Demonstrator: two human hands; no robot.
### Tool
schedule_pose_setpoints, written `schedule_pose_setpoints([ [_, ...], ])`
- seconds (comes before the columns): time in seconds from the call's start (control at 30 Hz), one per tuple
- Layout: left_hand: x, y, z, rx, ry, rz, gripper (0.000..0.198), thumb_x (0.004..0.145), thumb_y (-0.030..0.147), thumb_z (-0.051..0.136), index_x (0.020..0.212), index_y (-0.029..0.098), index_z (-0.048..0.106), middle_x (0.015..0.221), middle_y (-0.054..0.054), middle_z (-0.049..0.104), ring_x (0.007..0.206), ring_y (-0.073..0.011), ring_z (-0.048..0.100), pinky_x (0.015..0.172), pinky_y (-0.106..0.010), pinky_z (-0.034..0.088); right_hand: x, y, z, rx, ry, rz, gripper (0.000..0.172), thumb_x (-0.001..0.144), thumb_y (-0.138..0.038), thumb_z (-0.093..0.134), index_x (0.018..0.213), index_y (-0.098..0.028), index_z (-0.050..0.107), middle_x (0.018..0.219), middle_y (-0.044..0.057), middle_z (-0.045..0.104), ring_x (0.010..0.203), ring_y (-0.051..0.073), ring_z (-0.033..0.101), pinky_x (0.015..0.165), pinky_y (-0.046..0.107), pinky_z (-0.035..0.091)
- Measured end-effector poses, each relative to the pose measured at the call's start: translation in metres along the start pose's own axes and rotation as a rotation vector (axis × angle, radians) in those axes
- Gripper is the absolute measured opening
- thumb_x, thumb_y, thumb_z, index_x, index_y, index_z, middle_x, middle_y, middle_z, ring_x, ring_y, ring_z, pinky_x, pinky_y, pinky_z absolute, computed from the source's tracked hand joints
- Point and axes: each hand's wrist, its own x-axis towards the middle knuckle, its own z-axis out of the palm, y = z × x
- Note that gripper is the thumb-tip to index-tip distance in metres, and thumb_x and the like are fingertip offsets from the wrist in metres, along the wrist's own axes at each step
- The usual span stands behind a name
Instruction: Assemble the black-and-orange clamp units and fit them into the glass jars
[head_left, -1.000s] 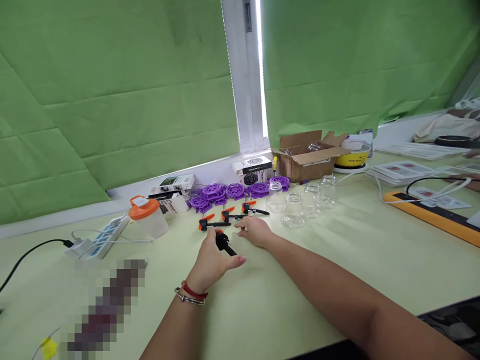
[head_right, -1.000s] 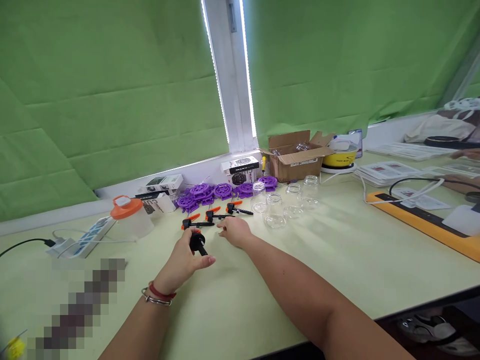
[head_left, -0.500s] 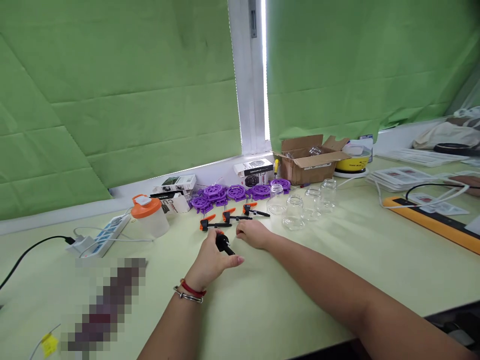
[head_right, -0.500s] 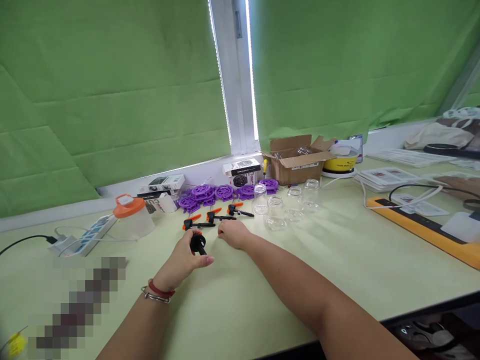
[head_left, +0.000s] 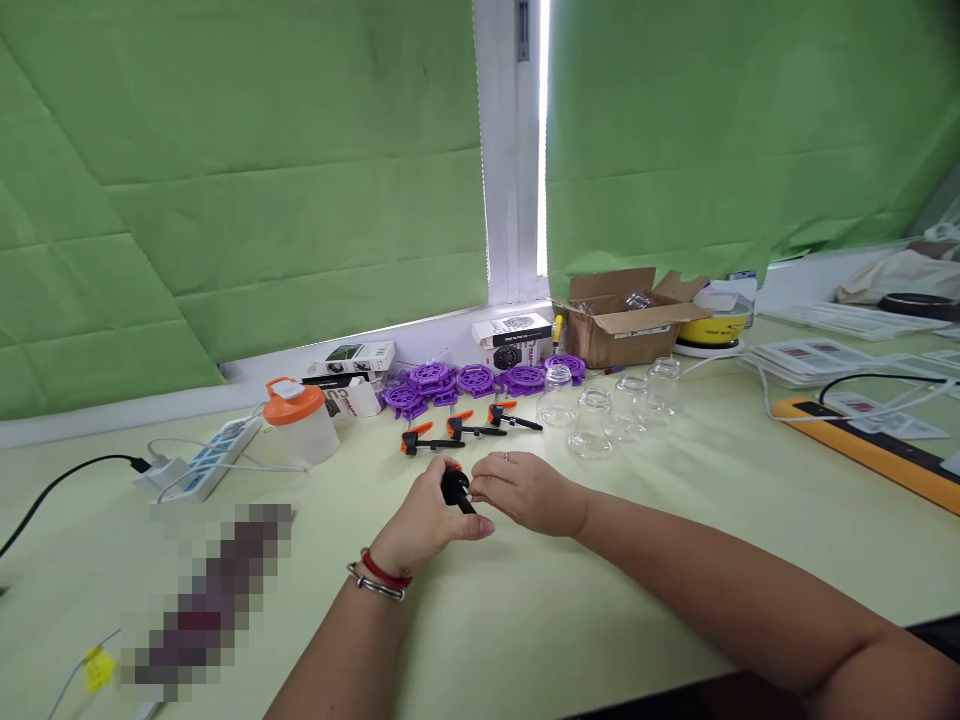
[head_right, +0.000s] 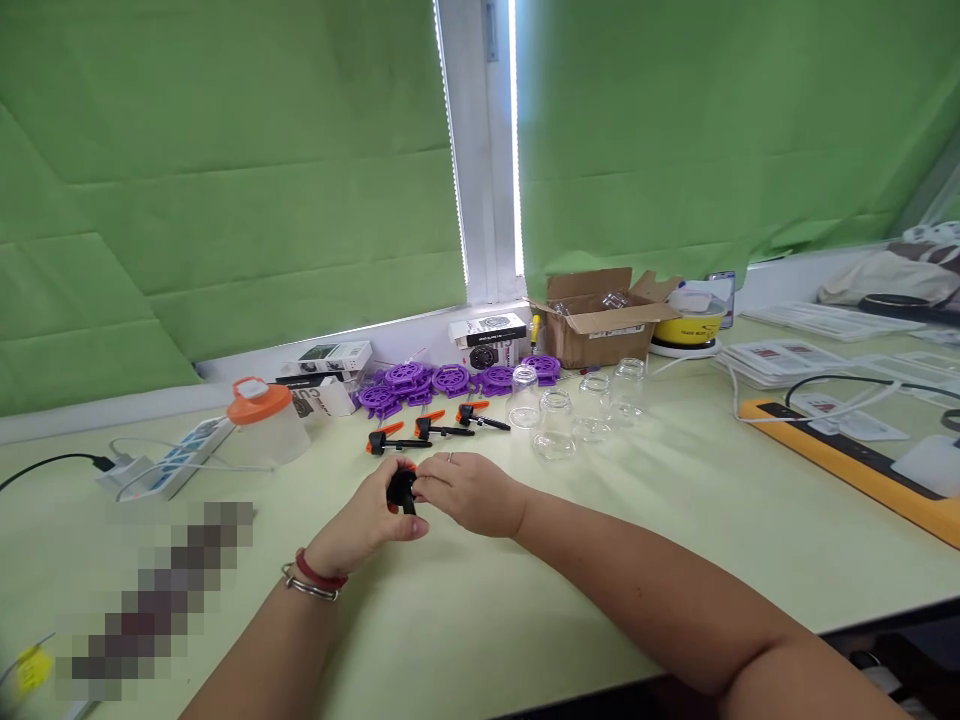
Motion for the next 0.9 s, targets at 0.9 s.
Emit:
schedule_pose_setpoints([
  [0.9,-0.001,0.000,0.003,0.052,-0.096,-0.111,0.063,0.048,0.032,0.080,0.097,0.018,0.042,0.080,0.003,0.047,0.070,-0.0122,0.043,0.059,-0.025,0.038,-0.003,0.002,-0.003,-0.159,-0.085,-0.240,0.022,0.090,-0.013,0.037,0.086,-0.013,0.059,0.085,0.007,0.058,0.070,0.014,0.049,0.062,0.028,0.036],
])
